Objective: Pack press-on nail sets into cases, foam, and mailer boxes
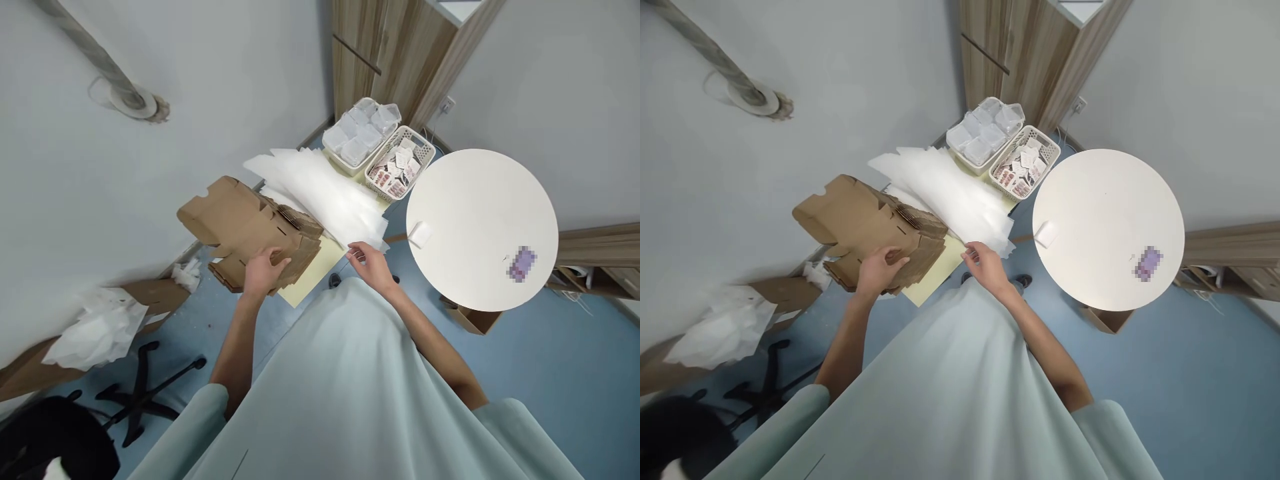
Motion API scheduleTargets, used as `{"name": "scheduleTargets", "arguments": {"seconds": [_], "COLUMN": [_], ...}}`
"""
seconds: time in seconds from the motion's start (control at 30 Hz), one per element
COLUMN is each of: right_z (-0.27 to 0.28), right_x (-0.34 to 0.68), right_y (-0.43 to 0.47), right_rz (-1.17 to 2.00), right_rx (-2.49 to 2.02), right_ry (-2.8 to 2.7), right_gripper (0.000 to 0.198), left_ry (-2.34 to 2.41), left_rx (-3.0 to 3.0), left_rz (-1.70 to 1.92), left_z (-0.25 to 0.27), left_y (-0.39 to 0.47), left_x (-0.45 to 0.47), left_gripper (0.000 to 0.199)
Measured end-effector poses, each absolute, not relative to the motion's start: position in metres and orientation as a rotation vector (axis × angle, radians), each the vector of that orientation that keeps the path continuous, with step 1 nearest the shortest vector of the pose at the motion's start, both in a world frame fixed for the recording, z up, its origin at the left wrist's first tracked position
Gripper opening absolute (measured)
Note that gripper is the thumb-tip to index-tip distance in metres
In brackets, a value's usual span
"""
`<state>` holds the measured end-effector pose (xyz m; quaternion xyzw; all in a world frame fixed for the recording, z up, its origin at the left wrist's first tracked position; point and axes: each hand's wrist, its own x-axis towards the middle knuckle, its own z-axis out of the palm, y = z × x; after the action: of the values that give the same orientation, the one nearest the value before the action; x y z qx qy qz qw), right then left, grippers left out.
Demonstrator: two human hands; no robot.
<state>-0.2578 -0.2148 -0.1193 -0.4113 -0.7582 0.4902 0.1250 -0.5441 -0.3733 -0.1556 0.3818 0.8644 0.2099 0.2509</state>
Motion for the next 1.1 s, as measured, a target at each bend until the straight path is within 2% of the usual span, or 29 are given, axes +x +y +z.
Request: {"name": "scheduleTargets", "arguments": {"seconds": [0.2,0.37,0.5,0.67,0.8,0.93,1.1], "right_z": [-0.107,-0.1,-0.113,-0.125,-0.124,-0.122,-0.094], "right_x": [-0.316,-0.373,-0.4,-0.401,-0.399,-0.398,-0.375], "right_y": [-0.244,-0.256,-0.26,-0.261,-0.264,-0.266,-0.249], "right_rz": [1.359,1.08,0.863,0.784,0.834,0.883,1.1], "right_rx": [-0.983,-0.794,-0.803,-0.902,-0.943,-0.969,-0.876], "right_ry": [-2.57,-3.072,-3.33,-3.468,-3.482,-3.458,-3.025], "right_gripper": [0.037,0.051,0.042,0.035,0.043,0.053,0.042], "left_ry": [2.237,2.329,2.376,2.321,2.335,2.465,2.488], "left_rx": [0.975,1.11,1.169,1.224,1.23,1.241,1.42], "left_rz": [0.618,0.491,0.464,0.515,0.715,1.08,1.384], "left_z": [-0.157,-0.156,-0.158,-0.163,-0.149,-0.109,-0.057], "left_y": [-0.374,-0.371,-0.372,-0.378,-0.389,-0.402,-0.401], "left_x": [-0.564,-0.561,-0.549,-0.535,-0.528,-0.529,-0.529], "left_gripper": [0.031,0.035,0.038,0.036,0.04,0.04,0.037]}}
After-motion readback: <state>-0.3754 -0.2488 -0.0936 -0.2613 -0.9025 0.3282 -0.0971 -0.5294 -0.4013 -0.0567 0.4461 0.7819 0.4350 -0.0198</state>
